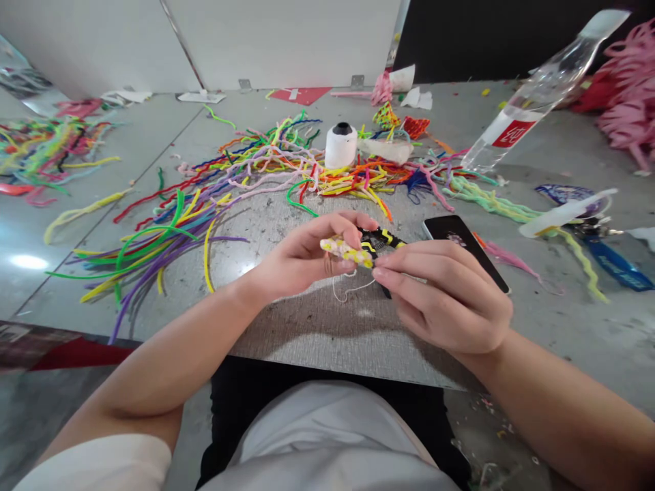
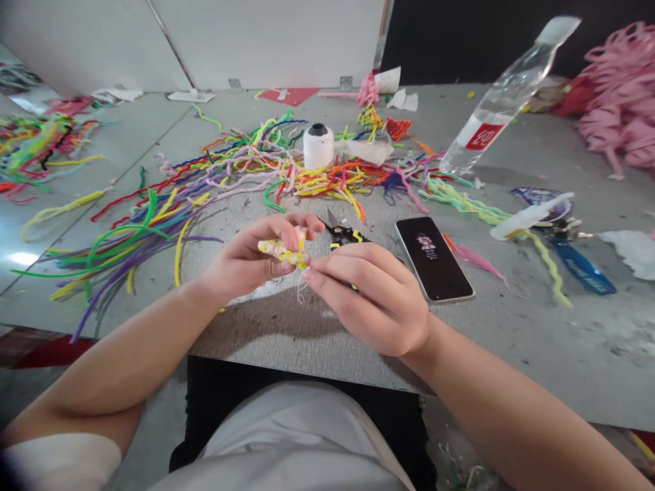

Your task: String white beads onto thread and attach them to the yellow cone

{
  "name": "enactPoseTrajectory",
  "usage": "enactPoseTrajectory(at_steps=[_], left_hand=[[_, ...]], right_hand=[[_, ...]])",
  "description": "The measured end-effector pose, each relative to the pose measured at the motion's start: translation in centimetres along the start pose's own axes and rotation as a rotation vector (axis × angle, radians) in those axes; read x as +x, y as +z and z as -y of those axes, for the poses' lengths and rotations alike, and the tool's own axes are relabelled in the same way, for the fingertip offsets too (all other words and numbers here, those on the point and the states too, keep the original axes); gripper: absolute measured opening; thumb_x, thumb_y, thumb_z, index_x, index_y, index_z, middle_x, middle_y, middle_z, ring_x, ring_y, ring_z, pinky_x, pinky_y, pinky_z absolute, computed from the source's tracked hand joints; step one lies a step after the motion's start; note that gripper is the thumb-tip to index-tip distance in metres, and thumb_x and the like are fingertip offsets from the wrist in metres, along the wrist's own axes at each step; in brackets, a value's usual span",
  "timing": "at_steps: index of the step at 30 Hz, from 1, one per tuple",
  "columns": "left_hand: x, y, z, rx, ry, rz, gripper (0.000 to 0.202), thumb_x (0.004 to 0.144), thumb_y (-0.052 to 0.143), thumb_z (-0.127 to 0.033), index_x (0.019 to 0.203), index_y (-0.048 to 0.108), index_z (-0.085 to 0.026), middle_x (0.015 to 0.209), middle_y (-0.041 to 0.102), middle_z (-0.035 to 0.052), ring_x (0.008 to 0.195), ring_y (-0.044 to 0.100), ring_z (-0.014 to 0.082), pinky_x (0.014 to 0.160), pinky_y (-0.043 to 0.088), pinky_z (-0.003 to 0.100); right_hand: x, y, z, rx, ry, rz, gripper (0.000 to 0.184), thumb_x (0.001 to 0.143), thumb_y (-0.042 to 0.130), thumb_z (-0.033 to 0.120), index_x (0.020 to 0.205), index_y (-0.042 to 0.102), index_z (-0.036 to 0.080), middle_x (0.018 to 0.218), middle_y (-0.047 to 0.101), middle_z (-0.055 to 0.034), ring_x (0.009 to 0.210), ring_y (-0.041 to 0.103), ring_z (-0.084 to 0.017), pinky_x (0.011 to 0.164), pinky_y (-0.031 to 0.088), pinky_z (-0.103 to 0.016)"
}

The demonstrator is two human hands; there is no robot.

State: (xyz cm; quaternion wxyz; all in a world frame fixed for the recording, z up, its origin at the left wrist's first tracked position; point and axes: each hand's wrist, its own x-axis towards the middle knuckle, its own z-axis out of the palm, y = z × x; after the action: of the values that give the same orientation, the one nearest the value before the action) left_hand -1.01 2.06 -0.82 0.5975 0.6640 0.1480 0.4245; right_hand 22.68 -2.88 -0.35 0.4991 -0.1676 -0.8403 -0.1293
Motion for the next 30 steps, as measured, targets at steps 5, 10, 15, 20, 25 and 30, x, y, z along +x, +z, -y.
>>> enactPoseTrajectory(at_steps=[5, 10, 15, 20, 25, 30], left_hand=[[0.1, -0.3, 0.2, 0.156, 0.115, 0.006, 0.020, 0.084, 0.094, -0.027, 0.097, 0.079, -0.026, 0.139, 0.070, 0.0094, 0.120, 0.070, 0.0213, 0.098, 0.058, 0.033], [-0.2, 0.0, 0.2, 0.045, 0.114, 0.064, 0.023, 0.090, 0.089, -0.019, 0.108, 0.080, -0.029, 0.139, 0.073, 0.0077, 0.110, 0.077, 0.0180, 0.094, 0.062, 0.031], [-0.4, 0.6, 0.0, -0.187, -0.023, 0.135, 0.015, 0.100, 0.079, -0.022, 0.112, 0.074, -0.029, 0.151, 0.071, 0.0070, 0.131, 0.076, 0.0244, 0.106, 0.063, 0.040], [-0.2, 0.8, 0.6, -0.166, -0.049, 0.073, 0.017, 0.090, 0.090, -0.029, 0.102, 0.078, -0.027, 0.143, 0.073, 0.0098, 0.139, 0.069, 0.0257, 0.114, 0.059, 0.041], [-0.2, 0.8, 1.1, -0.134, -0.032, 0.009, 0.021, 0.084, 0.095, -0.023, 0.103, 0.087, -0.029, 0.123, 0.077, 0.0077, 0.116, 0.075, 0.0190, 0.099, 0.062, 0.032], [-0.1, 1.1, 1.5, -0.167, -0.036, -0.089, 0.017, 0.084, 0.095, -0.020, 0.097, 0.087, -0.027, 0.110, 0.083, 0.0051, 0.098, 0.080, 0.0167, 0.084, 0.066, 0.029]], right_hand=[[0.0, 0.2, 0.6, 0.019, 0.106, -0.018, 0.026, 0.095, 0.072, 0.007, 0.109, 0.080, 0.028, 0.106, 0.083, -0.0060, 0.094, 0.079, -0.024, 0.077, 0.070, -0.041], [0.2, 0.1, 0.9, 0.034, 0.094, -0.002, 0.027, 0.095, 0.074, 0.006, 0.107, 0.080, 0.029, 0.105, 0.083, -0.0039, 0.094, 0.078, -0.023, 0.076, 0.071, -0.039], [0.3, 0.0, 1.2, 0.004, 0.045, -0.031, 0.021, 0.096, 0.077, 0.009, 0.101, 0.079, 0.029, 0.103, 0.083, -0.0042, 0.094, 0.078, -0.023, 0.075, 0.072, -0.038], [0.4, -0.2, 1.2, 0.000, 0.102, 0.017, 0.021, 0.099, 0.074, 0.013, 0.105, 0.076, 0.033, 0.109, 0.085, -0.0047, 0.098, 0.081, -0.025, 0.074, 0.073, -0.042], [0.6, 0.2, 1.4, 0.071, 0.182, -0.008, 0.024, 0.094, 0.074, 0.007, 0.106, 0.075, 0.028, 0.107, 0.086, -0.0083, 0.093, 0.082, -0.026, 0.076, 0.072, -0.044], [0.5, 1.5, 0.9, 0.132, 0.257, -0.173, 0.029, 0.090, 0.073, 0.003, 0.108, 0.076, 0.025, 0.099, 0.085, -0.0072, 0.083, 0.081, -0.023, 0.072, 0.069, -0.039]])
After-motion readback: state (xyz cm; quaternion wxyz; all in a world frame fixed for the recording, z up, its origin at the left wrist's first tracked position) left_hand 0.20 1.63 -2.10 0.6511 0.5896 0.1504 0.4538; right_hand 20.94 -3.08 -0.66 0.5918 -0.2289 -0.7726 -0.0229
